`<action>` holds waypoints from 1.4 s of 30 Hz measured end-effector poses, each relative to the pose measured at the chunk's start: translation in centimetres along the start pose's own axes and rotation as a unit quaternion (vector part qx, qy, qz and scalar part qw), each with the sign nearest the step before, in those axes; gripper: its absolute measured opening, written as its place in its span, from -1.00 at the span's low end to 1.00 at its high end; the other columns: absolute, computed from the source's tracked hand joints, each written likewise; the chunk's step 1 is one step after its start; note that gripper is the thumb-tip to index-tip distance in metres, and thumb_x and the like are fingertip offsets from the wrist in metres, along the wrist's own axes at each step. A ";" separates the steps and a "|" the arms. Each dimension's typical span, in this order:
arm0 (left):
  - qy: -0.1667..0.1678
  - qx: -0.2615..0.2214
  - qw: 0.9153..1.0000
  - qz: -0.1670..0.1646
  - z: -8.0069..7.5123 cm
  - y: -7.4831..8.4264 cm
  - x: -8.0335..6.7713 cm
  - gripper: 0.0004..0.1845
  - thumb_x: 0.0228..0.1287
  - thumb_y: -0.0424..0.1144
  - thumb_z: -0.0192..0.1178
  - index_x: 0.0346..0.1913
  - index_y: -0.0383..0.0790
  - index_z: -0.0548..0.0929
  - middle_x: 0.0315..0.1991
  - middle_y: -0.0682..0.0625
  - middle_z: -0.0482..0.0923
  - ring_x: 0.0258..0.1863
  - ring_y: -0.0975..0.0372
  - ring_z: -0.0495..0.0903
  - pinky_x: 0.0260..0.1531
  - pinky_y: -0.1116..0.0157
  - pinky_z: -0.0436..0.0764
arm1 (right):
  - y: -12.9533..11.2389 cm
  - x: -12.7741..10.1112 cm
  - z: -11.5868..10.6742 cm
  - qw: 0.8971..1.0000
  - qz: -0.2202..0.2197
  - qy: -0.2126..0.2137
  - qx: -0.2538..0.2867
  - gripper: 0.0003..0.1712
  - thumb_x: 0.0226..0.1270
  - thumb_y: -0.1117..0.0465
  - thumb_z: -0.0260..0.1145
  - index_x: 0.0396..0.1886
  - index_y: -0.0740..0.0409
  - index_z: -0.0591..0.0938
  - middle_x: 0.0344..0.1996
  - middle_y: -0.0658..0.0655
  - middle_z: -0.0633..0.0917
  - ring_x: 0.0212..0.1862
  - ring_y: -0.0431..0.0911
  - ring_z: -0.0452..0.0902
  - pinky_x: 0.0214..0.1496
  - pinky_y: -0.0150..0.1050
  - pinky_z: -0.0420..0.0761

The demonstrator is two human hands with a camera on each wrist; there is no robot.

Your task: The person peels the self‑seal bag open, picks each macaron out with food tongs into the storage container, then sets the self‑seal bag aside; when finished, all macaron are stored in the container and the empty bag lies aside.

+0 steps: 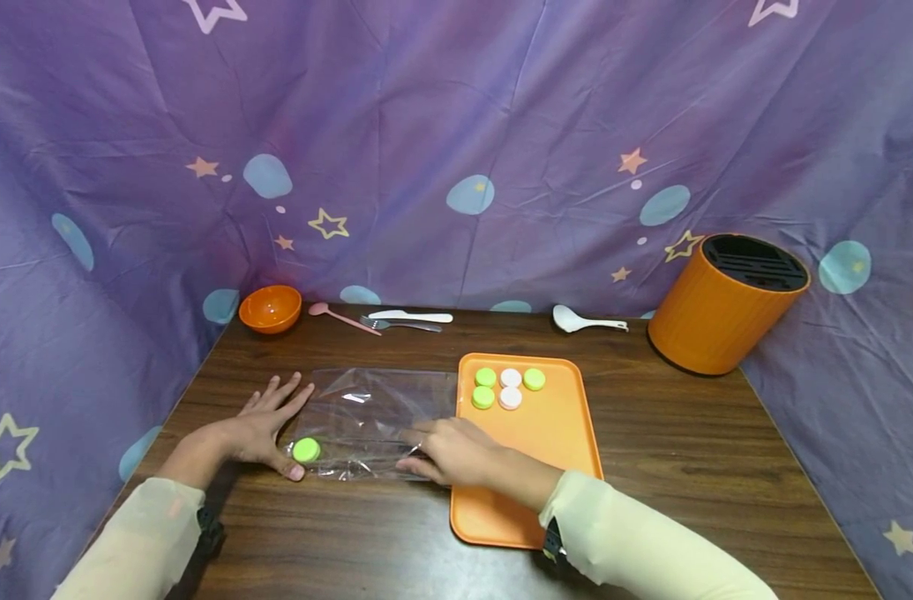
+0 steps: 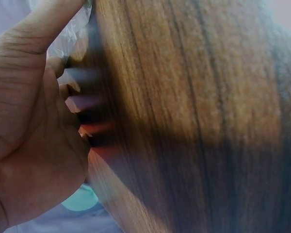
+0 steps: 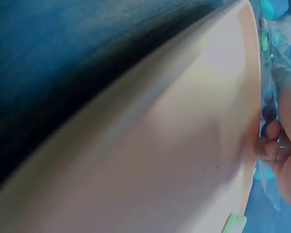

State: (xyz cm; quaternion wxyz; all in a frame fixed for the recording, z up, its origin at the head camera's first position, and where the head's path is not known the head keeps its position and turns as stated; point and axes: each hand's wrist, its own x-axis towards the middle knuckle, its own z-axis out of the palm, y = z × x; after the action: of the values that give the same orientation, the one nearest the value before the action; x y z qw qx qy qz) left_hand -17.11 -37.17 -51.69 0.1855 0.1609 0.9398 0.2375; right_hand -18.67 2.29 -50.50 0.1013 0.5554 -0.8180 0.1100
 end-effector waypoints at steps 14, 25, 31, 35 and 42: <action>-0.007 -0.021 1.000 0.009 -0.2 0.1 0.0 0.63 -0.19 0.48 0.66 0.85 -0.04 -0.09 0.84 -0.30 -0.45 0.75 -0.45 -0.54 0.65 -0.50 -0.40 | 0.5 -0.6 -0.7 1.000 -0.009 0.022 0.002 -0.68 0.66 -0.05 0.36 0.06 0.09 0.80 -0.26 -0.07 0.80 -0.31 -0.23 0.78 -0.32 -0.30 0.78; -0.008 -0.012 1.000 0.002 0.2 -0.4 0.2 0.66 -0.22 0.48 0.68 0.85 0.04 -0.12 0.84 -0.31 -0.44 0.76 -0.44 -0.52 0.65 -0.50 -0.39 | 1.7 -2.0 -1.4 1.000 0.010 0.020 0.000 -0.62 0.65 -0.03 0.38 0.14 0.16 0.82 -0.16 0.00 0.86 -0.26 -0.20 0.81 -0.28 -0.30 0.79; -0.020 -0.030 0.999 -0.002 -0.7 1.4 -0.5 0.64 -0.17 0.48 0.65 0.84 -0.12 -0.11 0.83 -0.32 -0.49 0.75 -0.43 -0.56 0.66 -0.49 -0.41 | 2.3 -2.8 -2.3 0.999 0.006 0.035 0.000 -0.64 0.65 -0.01 0.39 0.10 0.17 0.81 -0.23 -0.01 0.83 -0.34 -0.24 0.73 -0.32 -0.31 0.76; -0.034 -0.037 0.999 -0.004 -1.4 2.7 -0.9 0.60 -0.09 0.31 0.72 0.82 -0.25 -0.10 0.81 -0.39 -0.49 0.73 -0.48 -0.56 0.64 -0.51 -0.42 | 2.8 -3.6 -2.7 0.999 0.012 0.041 0.011 -0.66 0.65 0.00 0.39 0.07 0.18 0.80 -0.30 -0.03 0.80 -0.43 -0.30 0.63 -0.43 -0.36 0.67; -0.022 -0.046 0.999 0.016 -1.1 2.4 -1.0 0.59 -0.08 0.28 0.73 0.83 -0.22 -0.11 0.81 -0.40 -0.49 0.71 -0.50 -0.57 0.62 -0.49 -0.49 | 3.7 -5.3 -3.5 0.998 0.039 0.043 0.012 -0.70 0.60 0.00 0.44 0.02 0.13 0.82 -0.34 -0.06 0.79 -0.45 -0.32 0.59 -0.48 -0.38 0.60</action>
State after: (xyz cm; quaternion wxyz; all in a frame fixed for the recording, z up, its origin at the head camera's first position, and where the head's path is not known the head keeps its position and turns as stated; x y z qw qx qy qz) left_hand -16.20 -35.97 -49.28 0.2093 0.1727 0.9209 0.2800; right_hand -20.07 9.36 -48.90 0.1253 0.5190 -0.8326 0.1472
